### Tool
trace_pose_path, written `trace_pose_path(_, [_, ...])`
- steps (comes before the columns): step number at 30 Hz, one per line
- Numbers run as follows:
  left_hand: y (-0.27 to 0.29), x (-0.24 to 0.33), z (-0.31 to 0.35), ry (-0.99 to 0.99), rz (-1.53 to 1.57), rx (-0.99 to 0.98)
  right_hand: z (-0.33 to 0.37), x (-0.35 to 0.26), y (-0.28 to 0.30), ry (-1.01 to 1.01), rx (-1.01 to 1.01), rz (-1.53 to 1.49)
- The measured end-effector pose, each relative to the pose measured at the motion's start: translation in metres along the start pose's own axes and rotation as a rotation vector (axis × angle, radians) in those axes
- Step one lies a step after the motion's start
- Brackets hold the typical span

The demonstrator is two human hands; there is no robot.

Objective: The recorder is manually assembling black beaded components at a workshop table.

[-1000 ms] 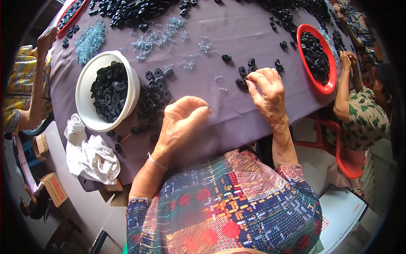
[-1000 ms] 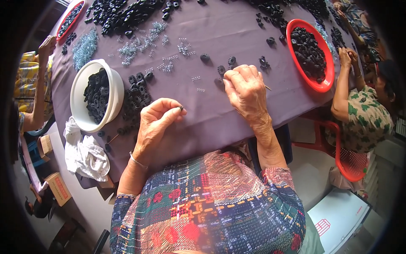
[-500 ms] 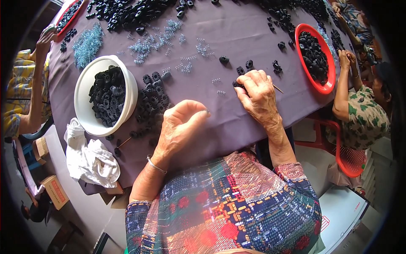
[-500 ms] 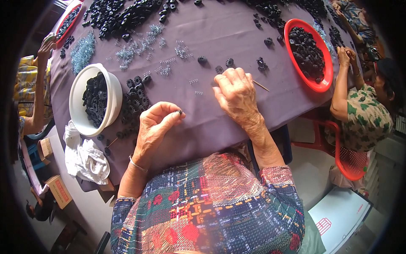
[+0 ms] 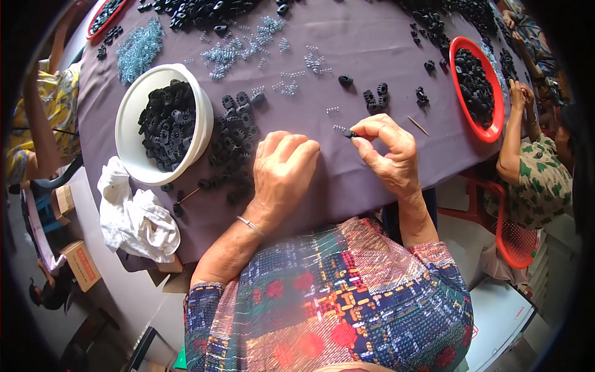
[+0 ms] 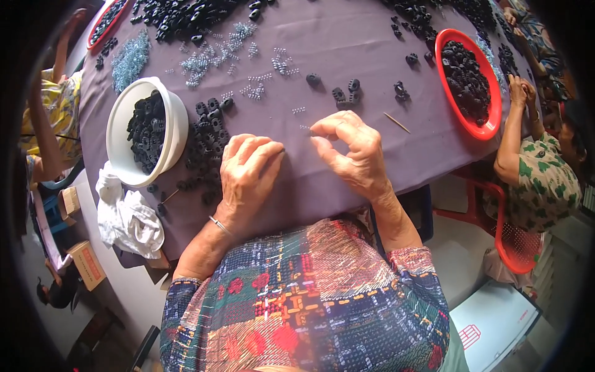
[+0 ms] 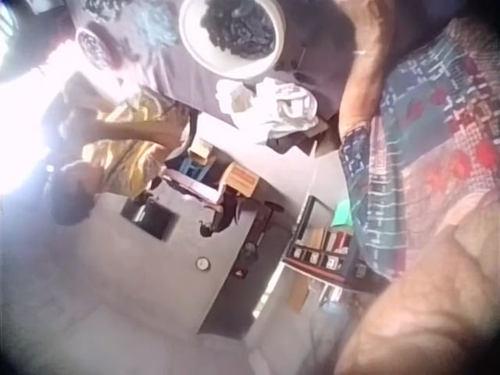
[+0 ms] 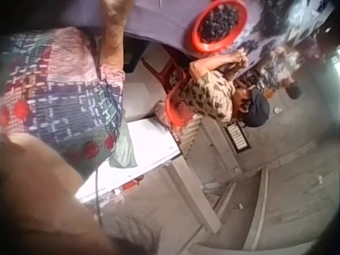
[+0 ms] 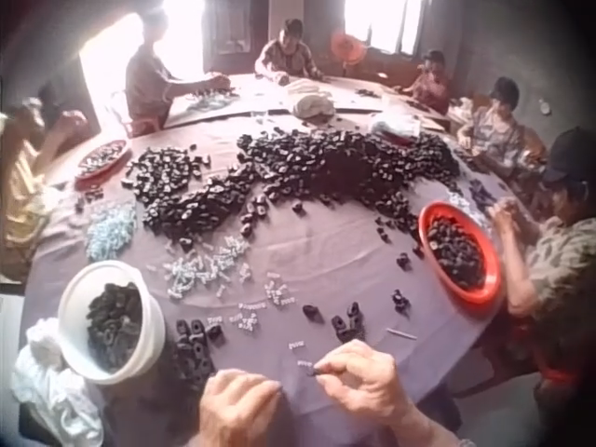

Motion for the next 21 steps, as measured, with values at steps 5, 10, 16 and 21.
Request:
trace_pose_path(5, [0.003, 0.001, -0.001, 0.092, 0.110, 0.035, 0.004, -0.003, -0.012, 0.020, -0.080, -0.085])
trace_pose_path(10, [0.008, 0.004, 0.000, 0.204, 0.427, -0.033, 0.004, -0.008, -0.016, 0.103, -0.152, -0.048])
trace_pose_path(16, [0.000, -0.003, 0.004, 0.183, 0.585, -0.092, 0.006, -0.011, -0.019, 0.031, -0.239, -0.131])
trace_pose_path(21, [-0.005, 0.001, 0.012, 0.436, 0.669, -0.204, 0.010, -0.009, -0.015, 0.047, -0.267, -0.162])
Point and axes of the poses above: each hand's wrist, its own z-axis away from the middle knuckle, its own y-axis out of the back of the hand, x = y × z, the point moved 4 cm from there along -z, towards the middle knuckle, and after that the axes turned 6 degrees about -z, right-handed, at the moved point
